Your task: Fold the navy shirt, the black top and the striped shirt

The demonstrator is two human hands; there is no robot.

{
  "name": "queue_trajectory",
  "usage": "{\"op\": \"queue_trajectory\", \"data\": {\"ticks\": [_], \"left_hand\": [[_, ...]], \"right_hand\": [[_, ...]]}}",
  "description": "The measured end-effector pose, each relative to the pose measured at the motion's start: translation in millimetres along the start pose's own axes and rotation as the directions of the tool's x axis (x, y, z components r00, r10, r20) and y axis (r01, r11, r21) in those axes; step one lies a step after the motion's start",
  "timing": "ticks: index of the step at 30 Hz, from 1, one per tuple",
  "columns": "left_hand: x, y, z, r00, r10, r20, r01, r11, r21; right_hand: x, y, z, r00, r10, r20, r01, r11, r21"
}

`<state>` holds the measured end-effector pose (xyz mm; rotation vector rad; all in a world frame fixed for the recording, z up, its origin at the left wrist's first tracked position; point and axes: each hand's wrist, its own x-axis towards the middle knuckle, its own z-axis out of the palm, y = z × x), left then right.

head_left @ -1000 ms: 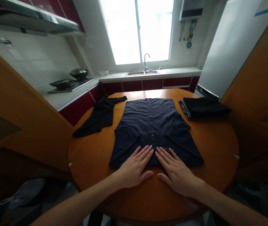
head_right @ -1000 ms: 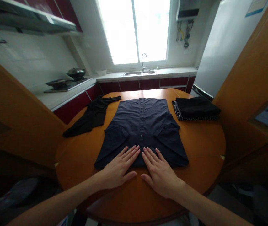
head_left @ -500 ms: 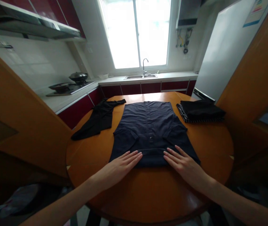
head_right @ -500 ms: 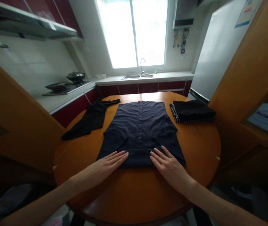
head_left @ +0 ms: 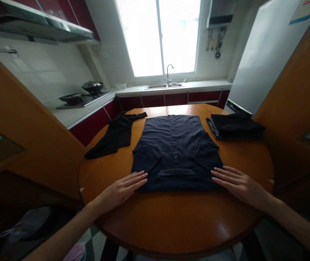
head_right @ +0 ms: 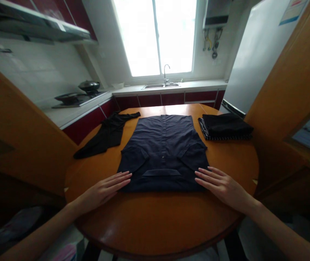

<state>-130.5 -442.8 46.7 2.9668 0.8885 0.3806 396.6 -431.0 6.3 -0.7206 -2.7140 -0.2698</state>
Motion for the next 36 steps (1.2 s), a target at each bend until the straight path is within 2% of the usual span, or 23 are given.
{"op": "queue_trajectory", "data": {"ticks": [5,9,13,19,23,27,31,34,36], "left_hand": [[2.0,-1.4,1.3,0.999,0.029,0.015,-0.028,0.996,-0.087],[4.4,-0.4,1.8,1.0,-0.006,-0.002,0.005,0.992,-0.123],[4.3,-0.6,3.7,0.999,-0.036,0.029,0.04,0.989,-0.143],[1.1,-3.0,9.4,0.996,-0.092,-0.004,0.088,0.963,-0.254],[-2.2,2.7,8.3,0.99,-0.138,0.0,0.129,0.931,-0.342],[-9.8,15.5,-2.1,0.978,-0.201,0.059,0.208,0.893,-0.398],[-12.5,31.8,-23.9,0.967,-0.223,0.119,0.253,0.856,-0.451],[-5.4,38.0,-42.5,0.957,-0.236,0.169,0.29,0.807,-0.515],[2.4,34.7,-52.1,0.945,-0.257,0.203,0.328,0.755,-0.569]], "right_hand": [[-2.3,1.7,-2.3,0.999,-0.03,0.038,0.031,0.999,-0.015],[-1.6,1.6,-1.7,0.998,-0.056,0.04,0.056,0.998,-0.001],[1.6,1.0,-1.5,0.997,-0.056,0.051,0.054,0.998,0.031],[3.1,-1.8,-3.2,1.0,-0.011,-0.013,0.013,0.988,0.156],[0.6,-7.5,-8.8,1.0,0.021,0.008,-0.022,0.968,0.251],[-2.9,-17.7,-25.1,0.991,0.124,0.048,-0.133,0.906,0.403],[-6.2,-26.3,-45.4,0.963,0.24,0.12,-0.266,0.793,0.548],[-4.3,-25.0,-55.1,0.952,0.283,0.121,-0.293,0.711,0.639],[1.7,-19.2,-58.8,0.947,0.302,0.113,-0.291,0.65,0.702]]}}
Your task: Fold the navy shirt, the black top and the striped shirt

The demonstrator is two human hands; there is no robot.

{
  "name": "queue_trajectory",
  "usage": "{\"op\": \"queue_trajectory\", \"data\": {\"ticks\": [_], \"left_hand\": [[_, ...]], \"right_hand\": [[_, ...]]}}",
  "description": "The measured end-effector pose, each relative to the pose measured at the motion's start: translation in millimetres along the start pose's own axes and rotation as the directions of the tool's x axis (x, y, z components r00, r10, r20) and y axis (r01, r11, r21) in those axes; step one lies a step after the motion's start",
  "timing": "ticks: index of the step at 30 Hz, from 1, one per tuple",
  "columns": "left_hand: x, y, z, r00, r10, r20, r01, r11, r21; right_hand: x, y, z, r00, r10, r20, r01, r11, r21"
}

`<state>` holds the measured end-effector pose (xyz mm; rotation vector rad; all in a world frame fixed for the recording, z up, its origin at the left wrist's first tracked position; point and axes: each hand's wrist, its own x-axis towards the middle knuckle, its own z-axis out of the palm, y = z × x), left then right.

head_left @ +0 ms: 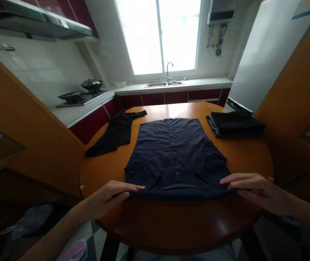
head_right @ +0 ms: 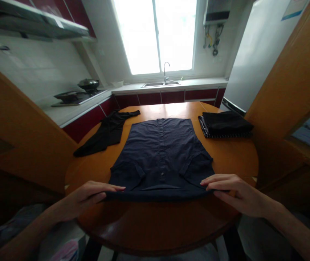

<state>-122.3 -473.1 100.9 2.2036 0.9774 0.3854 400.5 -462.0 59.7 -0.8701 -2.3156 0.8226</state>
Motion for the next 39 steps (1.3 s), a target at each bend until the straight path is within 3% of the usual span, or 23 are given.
{"op": "queue_trajectory", "data": {"ticks": [3,7,11,13,18,20,26,30,33,36,39], "left_hand": [[16.6,-5.0,-16.0,0.988,-0.14,-0.068,0.13,0.983,-0.13],[51.5,-27.9,-36.4,0.915,-0.384,-0.124,0.307,0.862,-0.404],[95.4,-56.0,-57.8,0.852,-0.515,-0.096,0.319,0.655,-0.684],[117.6,-72.2,-68.9,0.825,-0.562,-0.058,0.332,0.565,-0.755],[164.7,-117.8,-87.1,0.775,-0.63,0.044,0.43,0.477,-0.767],[176.8,-134.6,-89.8,0.754,-0.655,0.058,0.479,0.486,-0.731],[183.8,-163.2,-92.2,0.781,-0.624,0.011,0.516,0.636,-0.574],[176.5,-163.6,-90.6,0.805,-0.588,-0.072,0.5,0.74,-0.449],[173.7,-160.2,-87.5,0.808,-0.58,-0.102,0.503,0.769,-0.395],[174.5,-158.8,-85.3,0.813,-0.566,-0.137,0.503,0.802,-0.322],[175.7,-157.3,-87.4,0.812,-0.537,-0.226,0.523,0.843,-0.125]], "right_hand": [[19.7,3.1,-11.0,1.0,0.024,-0.019,-0.021,0.992,0.128],[58.3,18.0,-28.4,0.982,0.179,-0.058,-0.163,0.963,0.217],[110.0,51.8,-41.3,0.903,0.403,-0.146,-0.344,0.885,0.312],[141.0,73.1,-43.7,0.861,0.491,-0.133,-0.409,0.824,0.393],[214.3,121.0,-39.4,0.751,0.659,-0.046,-0.559,0.672,0.486],[233.1,135.9,-36.8,0.733,0.679,-0.032,-0.602,0.67,0.435],[249.1,167.4,-33.1,0.825,0.55,-0.132,-0.518,0.828,0.214],[249.0,175.5,-28.5,0.85,0.482,-0.211,-0.475,0.876,0.085],[250.3,177.7,-23.5,0.867,0.436,-0.239,-0.455,0.89,-0.026],[250.1,179.5,-19.6,0.878,0.411,-0.244,-0.448,0.886,-0.12],[247.1,180.7,-20.3,0.875,0.418,-0.243,-0.473,0.846,-0.248]]}}
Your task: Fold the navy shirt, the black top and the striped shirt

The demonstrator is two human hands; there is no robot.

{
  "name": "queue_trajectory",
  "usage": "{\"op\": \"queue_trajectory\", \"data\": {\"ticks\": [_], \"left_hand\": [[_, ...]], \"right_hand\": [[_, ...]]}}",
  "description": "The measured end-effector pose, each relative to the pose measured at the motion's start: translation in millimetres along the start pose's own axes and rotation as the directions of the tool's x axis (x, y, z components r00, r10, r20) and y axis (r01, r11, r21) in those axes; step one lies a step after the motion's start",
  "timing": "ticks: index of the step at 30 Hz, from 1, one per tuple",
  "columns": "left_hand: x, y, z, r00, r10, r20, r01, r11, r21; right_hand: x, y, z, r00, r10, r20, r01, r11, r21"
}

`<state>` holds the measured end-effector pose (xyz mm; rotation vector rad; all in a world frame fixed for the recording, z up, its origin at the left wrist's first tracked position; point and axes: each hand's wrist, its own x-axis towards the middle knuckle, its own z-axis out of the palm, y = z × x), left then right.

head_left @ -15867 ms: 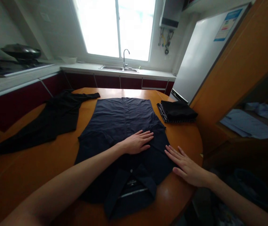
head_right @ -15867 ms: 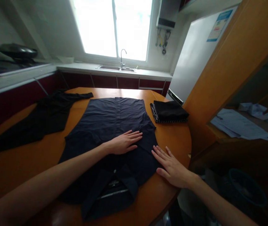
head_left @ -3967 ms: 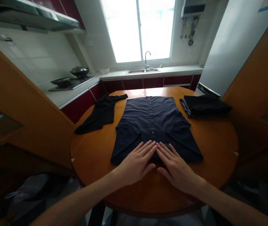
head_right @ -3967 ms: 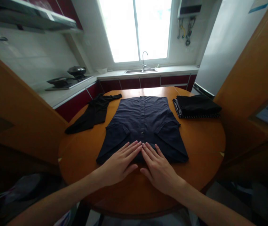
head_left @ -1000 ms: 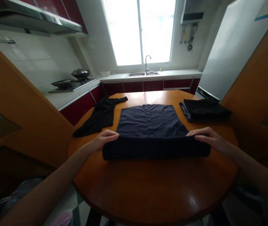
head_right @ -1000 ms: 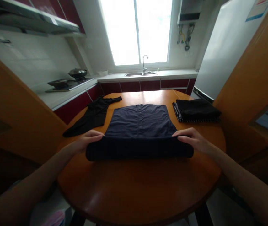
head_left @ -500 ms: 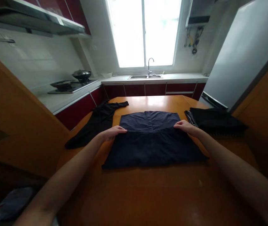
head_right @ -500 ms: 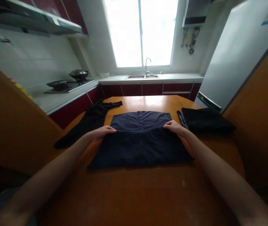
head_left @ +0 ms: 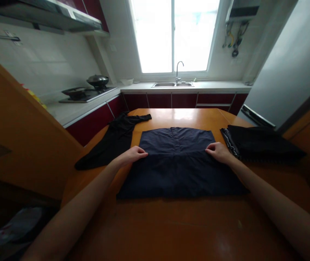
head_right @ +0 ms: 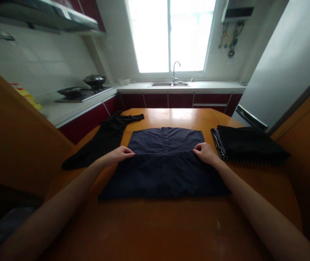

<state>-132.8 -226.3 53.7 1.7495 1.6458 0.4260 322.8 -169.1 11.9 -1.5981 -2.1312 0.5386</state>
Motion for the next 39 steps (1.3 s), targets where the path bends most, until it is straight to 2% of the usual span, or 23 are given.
{"op": "queue_trajectory", "data": {"ticks": [3,5,6,8,10,13,15,18,21,24,28,31,33,35,37,39], "left_hand": [[-3.9,12.6,1.0,0.987,0.093,-0.132,-0.049,0.952,0.302],[-8.7,30.8,13.3,0.946,0.239,-0.221,-0.102,0.863,0.494],[-11.0,42.2,25.0,0.918,0.323,-0.23,-0.146,0.815,0.561],[-14.3,65.4,58.1,0.874,0.464,-0.142,-0.286,0.73,0.621],[-15.3,82.5,97.2,0.85,0.525,-0.04,-0.385,0.673,0.632],[-14.3,87.9,142.6,0.844,0.537,0.012,-0.407,0.623,0.668],[-13.8,80.3,153.4,0.846,0.533,-0.015,-0.382,0.625,0.681],[-15.4,63.3,143.1,0.871,0.488,-0.056,-0.332,0.669,0.666],[-18.9,46.1,119.4,0.919,0.389,-0.072,-0.258,0.728,0.635],[-22.1,29.3,99.0,0.944,0.316,-0.093,-0.191,0.756,0.626],[-22.4,10.8,84.5,0.938,0.293,-0.184,-0.125,0.783,0.609],[-20.0,5.8,77.5,0.912,0.311,-0.267,-0.119,0.824,0.554],[-18.1,10.3,72.0,0.904,0.319,-0.283,-0.133,0.842,0.524],[-15.8,23.8,67.1,0.907,0.329,-0.264,-0.155,0.842,0.516],[-11.5,47.3,66.2,0.906,0.367,-0.211,-0.212,0.824,0.526],[-3.2,78.3,73.5,0.888,0.439,-0.133,-0.312,0.791,0.527]], "right_hand": [[-4.2,-4.7,-5.2,0.997,-0.03,-0.065,0.017,0.981,-0.194],[-10.0,-20.5,-5.5,0.986,-0.109,-0.126,0.068,0.953,-0.294],[-14.3,-33.0,-2.4,0.979,-0.154,-0.136,0.103,0.941,-0.323],[-26.0,-64.8,12.0,0.968,-0.229,-0.1,0.182,0.92,-0.347],[-40.6,-97.2,36.2,0.962,-0.274,-0.008,0.256,0.907,-0.335],[-59.8,-124.4,72.6,0.954,-0.278,0.108,0.298,0.907,-0.299],[-66.3,-122.4,83.5,0.963,-0.246,0.111,0.268,0.918,-0.291],[-67.7,-99.5,75.4,0.989,-0.123,0.079,0.142,0.943,-0.301],[-67.6,-71.0,57.6,0.999,-0.002,0.051,0.018,0.945,-0.328],[-70.6,-46.4,48.5,0.997,0.079,-0.006,-0.076,0.933,-0.352],[-66.4,-19.1,41.1,0.984,0.122,-0.134,-0.157,0.943,-0.294],[-50.3,-3.8,25.3,0.98,0.055,-0.189,-0.092,0.977,-0.192],[-37.3,2.8,12.5,0.984,-0.018,-0.18,-0.008,0.989,-0.147],[-26.5,6.9,2.7,0.986,-0.094,-0.138,0.08,0.991,-0.109],[-20.1,9.3,-1.5,0.984,-0.152,-0.096,0.147,0.987,-0.058],[-17.9,10.4,-1.0,0.982,-0.166,-0.088,0.164,0.986,-0.032]]}}
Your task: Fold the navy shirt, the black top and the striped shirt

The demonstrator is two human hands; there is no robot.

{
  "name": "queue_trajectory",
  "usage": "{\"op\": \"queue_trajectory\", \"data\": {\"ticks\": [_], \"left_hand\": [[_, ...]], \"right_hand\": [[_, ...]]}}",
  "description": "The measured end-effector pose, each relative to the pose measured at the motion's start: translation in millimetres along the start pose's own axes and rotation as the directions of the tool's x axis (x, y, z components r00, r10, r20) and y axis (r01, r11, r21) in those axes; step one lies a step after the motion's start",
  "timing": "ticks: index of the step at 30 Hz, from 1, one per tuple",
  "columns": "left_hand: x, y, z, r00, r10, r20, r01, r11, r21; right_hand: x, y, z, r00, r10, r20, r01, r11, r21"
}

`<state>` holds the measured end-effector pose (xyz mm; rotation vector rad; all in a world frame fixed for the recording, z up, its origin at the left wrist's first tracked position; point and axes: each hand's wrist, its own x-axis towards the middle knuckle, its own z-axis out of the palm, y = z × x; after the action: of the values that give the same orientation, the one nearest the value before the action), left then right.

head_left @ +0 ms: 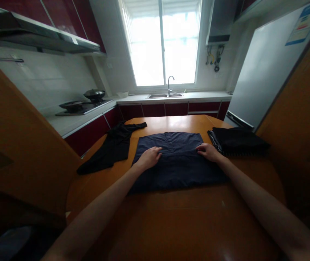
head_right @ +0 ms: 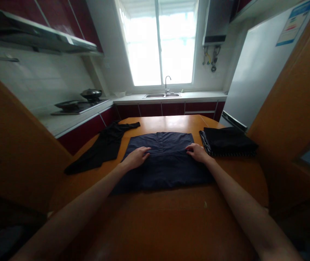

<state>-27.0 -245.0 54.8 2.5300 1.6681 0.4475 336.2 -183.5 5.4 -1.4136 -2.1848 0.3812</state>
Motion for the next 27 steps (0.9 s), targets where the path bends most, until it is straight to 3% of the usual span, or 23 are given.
{"op": "queue_trajectory", "data": {"ticks": [2,5,8,12,17,23,27], "left_hand": [[24.4,31.0,4.5,0.996,0.091,0.024,-0.09,0.995,-0.034],[61.7,73.6,25.8,0.987,0.152,0.051,-0.148,0.986,-0.071],[89.0,97.5,51.0,0.985,0.163,0.056,-0.157,0.982,-0.103],[103.0,98.8,72.1,0.99,0.142,0.009,-0.138,0.974,-0.18],[103.8,90.2,80.7,0.996,0.093,-0.014,-0.093,0.935,-0.341],[103.4,99.1,78.5,1.0,0.023,0.013,-0.017,0.953,-0.303],[100.4,102.0,77.7,1.0,-0.024,0.019,0.029,0.963,-0.268]], "right_hand": [[-0.3,0.0,2.6,1.0,0.021,-0.018,-0.021,1.0,-0.002],[0.0,-0.7,5.4,0.996,0.076,-0.038,-0.076,0.997,-0.014],[4.0,0.0,5.6,0.994,0.1,-0.043,-0.1,0.995,-0.011],[12.4,3.1,4.2,0.993,0.104,-0.055,-0.102,0.994,0.039],[17.0,5.7,5.1,0.992,0.113,-0.048,-0.106,0.986,0.129],[14.2,4.4,6.0,0.99,0.136,-0.04,-0.128,0.978,0.164],[9.7,5.1,-2.0,0.997,0.056,0.058,-0.067,0.973,0.221]]}}
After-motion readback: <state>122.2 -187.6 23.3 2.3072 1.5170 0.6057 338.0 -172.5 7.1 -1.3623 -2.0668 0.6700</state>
